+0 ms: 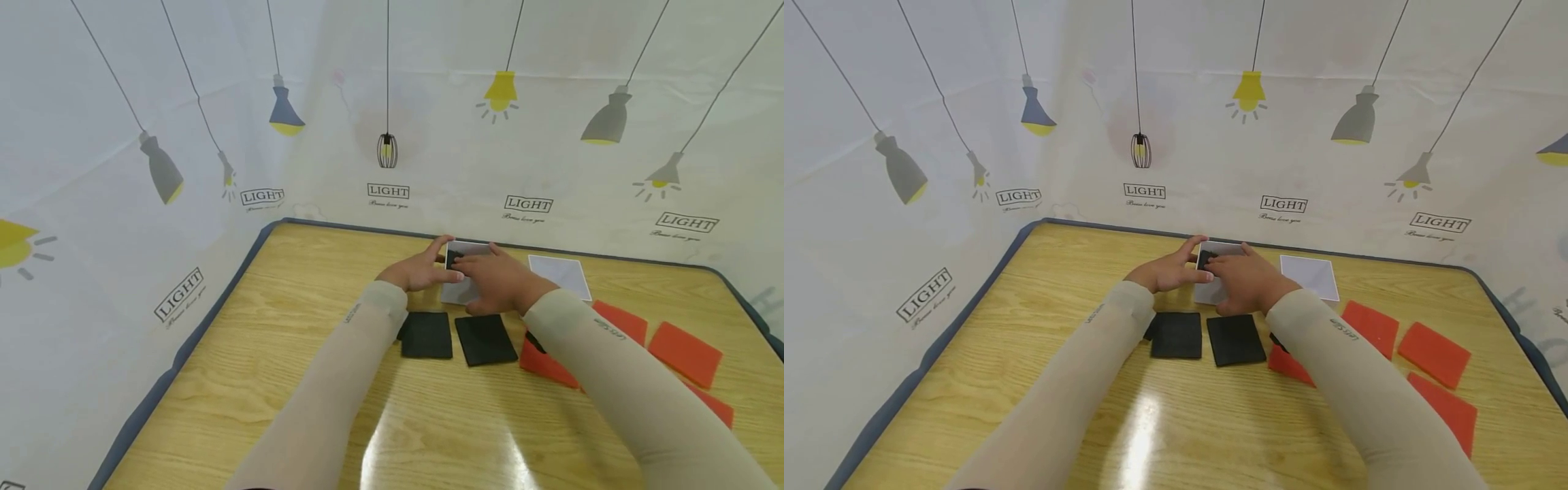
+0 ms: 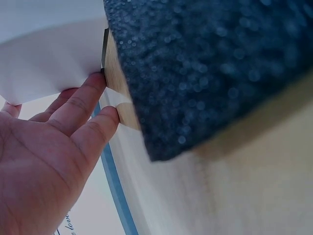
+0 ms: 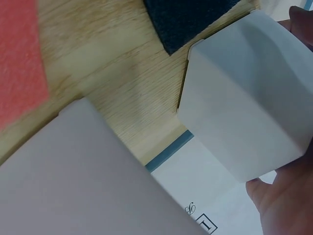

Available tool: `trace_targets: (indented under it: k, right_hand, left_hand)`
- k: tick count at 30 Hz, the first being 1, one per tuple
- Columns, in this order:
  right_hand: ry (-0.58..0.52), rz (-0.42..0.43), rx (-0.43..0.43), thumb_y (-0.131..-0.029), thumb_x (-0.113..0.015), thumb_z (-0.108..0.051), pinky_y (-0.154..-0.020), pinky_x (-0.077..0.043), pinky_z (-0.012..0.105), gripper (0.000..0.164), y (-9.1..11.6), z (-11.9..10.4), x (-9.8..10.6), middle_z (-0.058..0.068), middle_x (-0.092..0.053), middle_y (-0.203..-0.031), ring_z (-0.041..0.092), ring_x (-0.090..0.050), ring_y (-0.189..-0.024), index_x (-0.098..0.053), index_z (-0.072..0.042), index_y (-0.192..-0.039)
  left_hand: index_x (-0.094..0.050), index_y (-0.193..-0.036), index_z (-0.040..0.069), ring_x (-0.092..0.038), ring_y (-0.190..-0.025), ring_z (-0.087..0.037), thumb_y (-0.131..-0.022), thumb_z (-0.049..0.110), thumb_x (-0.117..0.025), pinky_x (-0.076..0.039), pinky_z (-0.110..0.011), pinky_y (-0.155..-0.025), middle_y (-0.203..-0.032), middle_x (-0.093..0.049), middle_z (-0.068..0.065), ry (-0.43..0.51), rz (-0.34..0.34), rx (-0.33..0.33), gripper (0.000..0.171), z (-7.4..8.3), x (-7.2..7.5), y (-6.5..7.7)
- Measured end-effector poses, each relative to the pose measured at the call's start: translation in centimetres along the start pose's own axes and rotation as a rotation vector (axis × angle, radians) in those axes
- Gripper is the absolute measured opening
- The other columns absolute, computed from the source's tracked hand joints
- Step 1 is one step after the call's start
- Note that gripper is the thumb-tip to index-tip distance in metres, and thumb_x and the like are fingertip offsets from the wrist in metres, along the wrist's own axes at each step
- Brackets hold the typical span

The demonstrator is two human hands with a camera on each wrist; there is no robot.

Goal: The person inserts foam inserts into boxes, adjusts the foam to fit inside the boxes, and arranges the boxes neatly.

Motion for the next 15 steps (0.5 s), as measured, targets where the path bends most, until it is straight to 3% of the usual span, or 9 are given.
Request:
trace_targets:
  k: [10,15]
  right_hand:
    - [-0.019,0.037,-0.007,-0.083,-0.082,-0.04,-0.121,-0.018,0.074,0.075,-0.16,0.14,0.13,0.008,-0.061,-0.15,0.032,-0.057,-0.139,-0.059,-0.011,-0.149]
    - [-0.107,0.094,-0.016,-0.083,-0.084,-0.039,-0.122,-0.023,0.071,0.075,0.27,0.35,0.69,0.01,-0.061,-0.149,0.034,-0.055,-0.139,-0.059,-0.008,-0.147]
  left_hand:
    - [-0.002,-0.168,0.043,-0.035,-0.156,-0.037,-0.098,0.057,-0.068,-0.033,-0.057,-0.122,-0.172,-0.027,-0.014,0.009,-0.013,0.013,0.098,0.06,-0.09,0.04]
    - [-0.001,-0.168,0.044,-0.035,-0.155,-0.038,-0.097,0.059,-0.068,-0.032,-0.058,-0.123,-0.172,-0.027,-0.014,0.0,-0.015,0.018,0.099,0.04,-0.03,0.07]
Point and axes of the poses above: each hand's wrist, its own y-axis away from the middle knuckle, its own x-axis out of the back of the hand, z = x × y, the point moved 8 cm from there along -y, towards the middle knuckle
